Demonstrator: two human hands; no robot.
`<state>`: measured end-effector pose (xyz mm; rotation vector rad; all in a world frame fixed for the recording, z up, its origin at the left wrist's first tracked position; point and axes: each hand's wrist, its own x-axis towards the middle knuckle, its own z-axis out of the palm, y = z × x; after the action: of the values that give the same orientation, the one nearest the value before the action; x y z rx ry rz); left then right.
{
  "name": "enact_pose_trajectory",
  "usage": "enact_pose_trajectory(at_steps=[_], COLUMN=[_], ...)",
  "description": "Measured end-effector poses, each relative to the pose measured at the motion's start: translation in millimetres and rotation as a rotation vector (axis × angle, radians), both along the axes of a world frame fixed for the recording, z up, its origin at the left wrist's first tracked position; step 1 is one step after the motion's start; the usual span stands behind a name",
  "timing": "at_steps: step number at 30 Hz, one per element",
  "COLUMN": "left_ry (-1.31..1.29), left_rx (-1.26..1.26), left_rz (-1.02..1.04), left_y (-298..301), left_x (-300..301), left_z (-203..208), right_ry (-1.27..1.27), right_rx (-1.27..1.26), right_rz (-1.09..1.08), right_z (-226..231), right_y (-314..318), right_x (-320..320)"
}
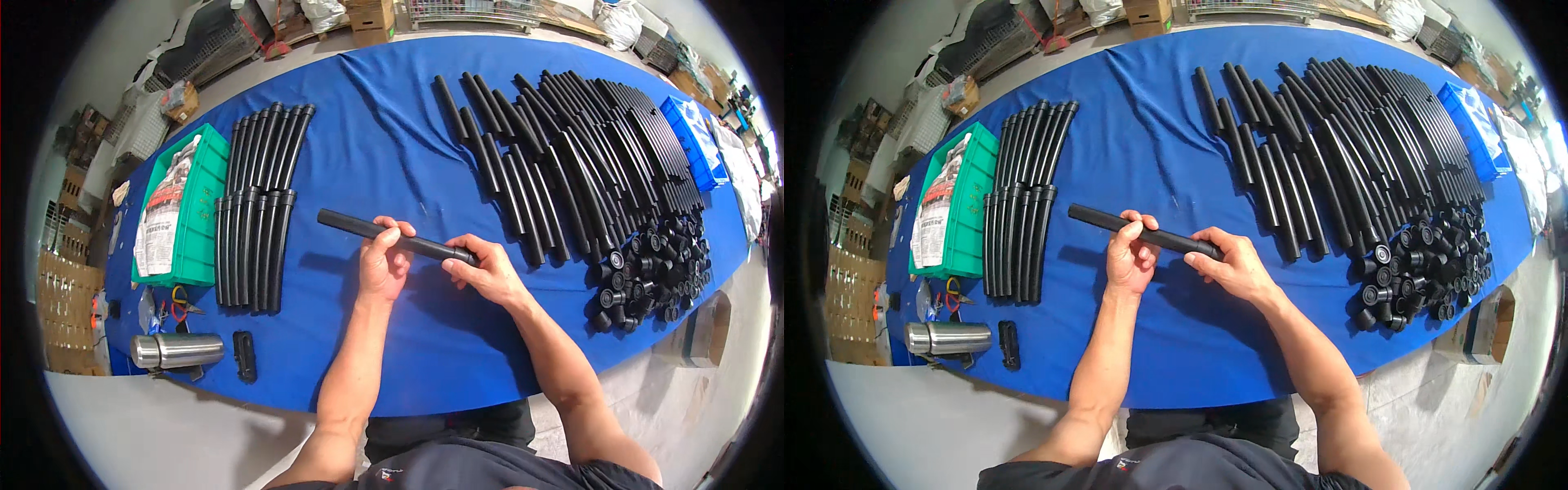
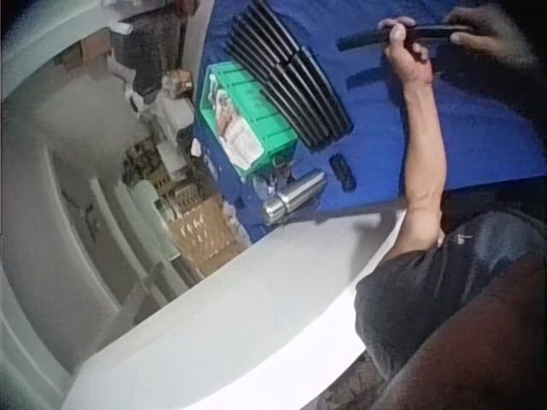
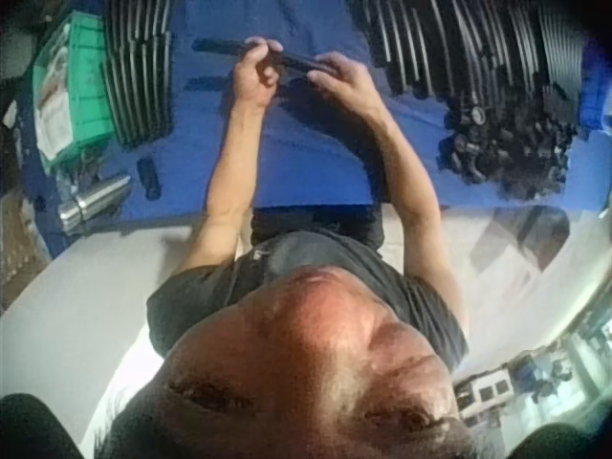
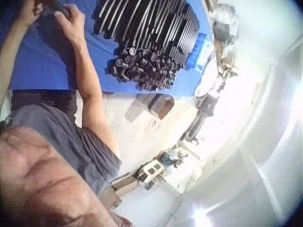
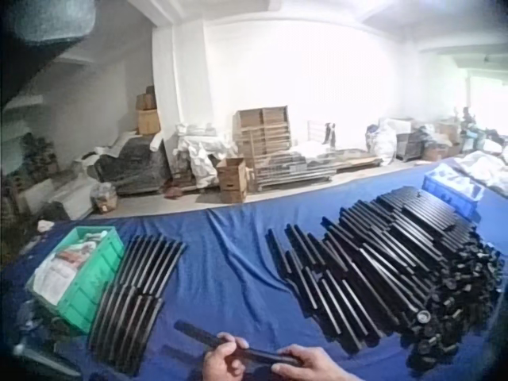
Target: The person picks up a black tube and a plastic cap, fits the cap onto the end of the tube, and places the assembled piece into a green crate, repeating this process several times.
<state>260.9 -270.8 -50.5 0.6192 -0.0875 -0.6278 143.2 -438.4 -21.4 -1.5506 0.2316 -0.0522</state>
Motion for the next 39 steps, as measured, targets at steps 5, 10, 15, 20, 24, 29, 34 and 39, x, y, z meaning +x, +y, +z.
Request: enact_pose_trajectory(at_steps=[5, 10, 15, 20, 24, 29, 34, 39], left_ry=[0.028, 0.028, -0.001, -0.007, -0.028, -0.04, 0.005, -0.058], left_rx=[0.011, -0.013, -0.029, -0.059, -0.075, -0.059, 0.047, -0.022], left_rz=[0.008, 0.005, -0.009, -0.027, -0.06, -0.044, 0.031, -0.014], left_y=[-6, -5, -3, -1, 3, 0, -7, 0], left_x=[-3, -2, -1, 1, 3, 3, -3, 4], left_z=[5, 3, 0, -1, 0, 1, 6, -4], right_ry=[-0.003, -0.011, -0.005, -0.055, 0.018, 0.113, -0.058, 0.103], right_rx=[-0.023, -0.102, -0.112, -0.132, 0.036, 0.226, -0.041, 0.269], right_rz=[-0.03, -0.028, -0.005, -0.02, 0.005, 0.09, -0.004, 0.048], right_z=[1, 5, 7, 1, 9, 8, 4, 6], right_y=[-2, -1, -3, -3, -5, -7, -5, -2], right_x=[-1, -2, -2, -2, -2, -1, -3, -1])
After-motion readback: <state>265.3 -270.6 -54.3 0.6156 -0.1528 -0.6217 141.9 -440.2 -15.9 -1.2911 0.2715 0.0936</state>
